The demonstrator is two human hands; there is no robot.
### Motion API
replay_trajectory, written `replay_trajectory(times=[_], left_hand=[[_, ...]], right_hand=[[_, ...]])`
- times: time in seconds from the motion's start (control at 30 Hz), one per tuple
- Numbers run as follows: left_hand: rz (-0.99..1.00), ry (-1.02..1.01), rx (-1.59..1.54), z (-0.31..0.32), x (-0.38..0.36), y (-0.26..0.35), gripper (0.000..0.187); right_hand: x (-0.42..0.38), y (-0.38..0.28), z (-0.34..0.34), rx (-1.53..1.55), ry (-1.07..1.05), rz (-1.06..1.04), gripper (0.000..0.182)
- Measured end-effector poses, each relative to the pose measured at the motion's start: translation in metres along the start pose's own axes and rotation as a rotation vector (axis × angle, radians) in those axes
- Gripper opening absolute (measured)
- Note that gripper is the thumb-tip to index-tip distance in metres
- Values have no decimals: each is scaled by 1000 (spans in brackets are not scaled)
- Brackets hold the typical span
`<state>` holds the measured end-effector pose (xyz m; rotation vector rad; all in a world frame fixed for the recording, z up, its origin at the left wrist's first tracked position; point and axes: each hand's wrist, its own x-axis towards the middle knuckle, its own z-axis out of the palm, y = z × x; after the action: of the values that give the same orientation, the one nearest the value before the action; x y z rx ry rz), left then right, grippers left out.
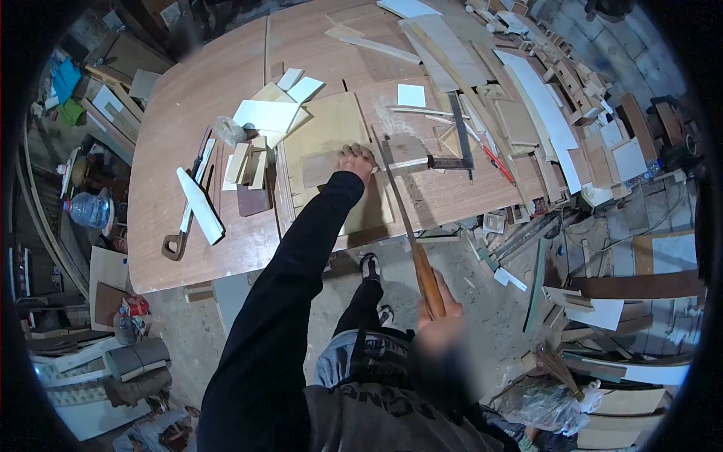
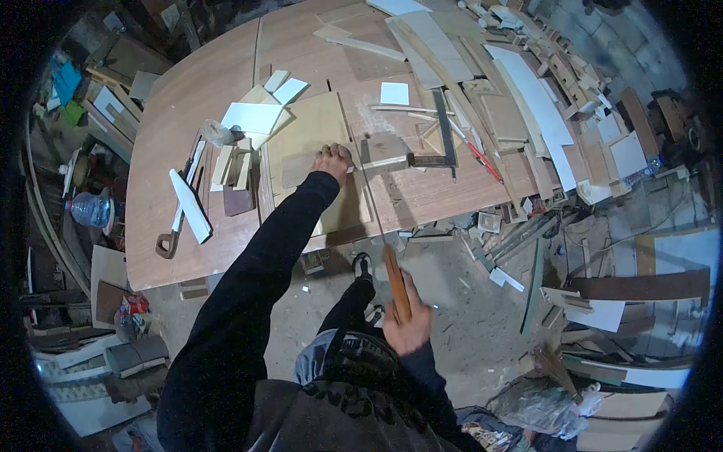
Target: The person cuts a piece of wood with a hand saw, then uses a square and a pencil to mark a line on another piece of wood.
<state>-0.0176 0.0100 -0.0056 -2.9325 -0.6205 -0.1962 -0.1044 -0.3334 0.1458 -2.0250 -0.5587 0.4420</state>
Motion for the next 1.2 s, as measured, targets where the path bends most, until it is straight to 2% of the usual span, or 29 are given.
replay_trajectory(times=[0.13,0.17,0.27,0.3,0.4,0.53,0.67,0.73,0.8,0.9,1.0,1.07,1.2], left_hand=[[22,-74,-55,-6,0,-4,37],[11,-73,-47,-5,-3,-1,37],[-20,-49,-32,-6,2,3,36],[-34,-33,-19,-7,2,3,35],[-55,-21,-5,-7,0,8,35],[-14,-22,-52,-10,2,1,35],[-31,-53,-52,-5,-3,3,35],[-27,-67,-59,-8,3,6,35],[14,-1,-69,-7,-1,3,33],[-14,51,7,-3,0,4,31],[-7,28,-59,-5,-1,4,33],[12,11,-46,-9,3,2,34],[16,-48,-91,-1,5,-3,35]], right_hand=[[34,5,20,23,-18,80,58],[29,17,25,-7,78,-115,60],[-5,13,7,-57,81,-200,60],[-8,12,5,-19,38,-106,61],[15,9,15,-100,68,-68,62],[29,-6,12,17,18,53,56],[-11,4,2,33,42,-34,55],[5,19,18,61,51,21,55],[34,11,29,-1,83,-72,61],[14,0,12,-8,36,-35,59],[-8,9,6,9,45,-70,59],[7,9,8,-10,-18,83,58],[40,2,23,36,67,-62,54]])
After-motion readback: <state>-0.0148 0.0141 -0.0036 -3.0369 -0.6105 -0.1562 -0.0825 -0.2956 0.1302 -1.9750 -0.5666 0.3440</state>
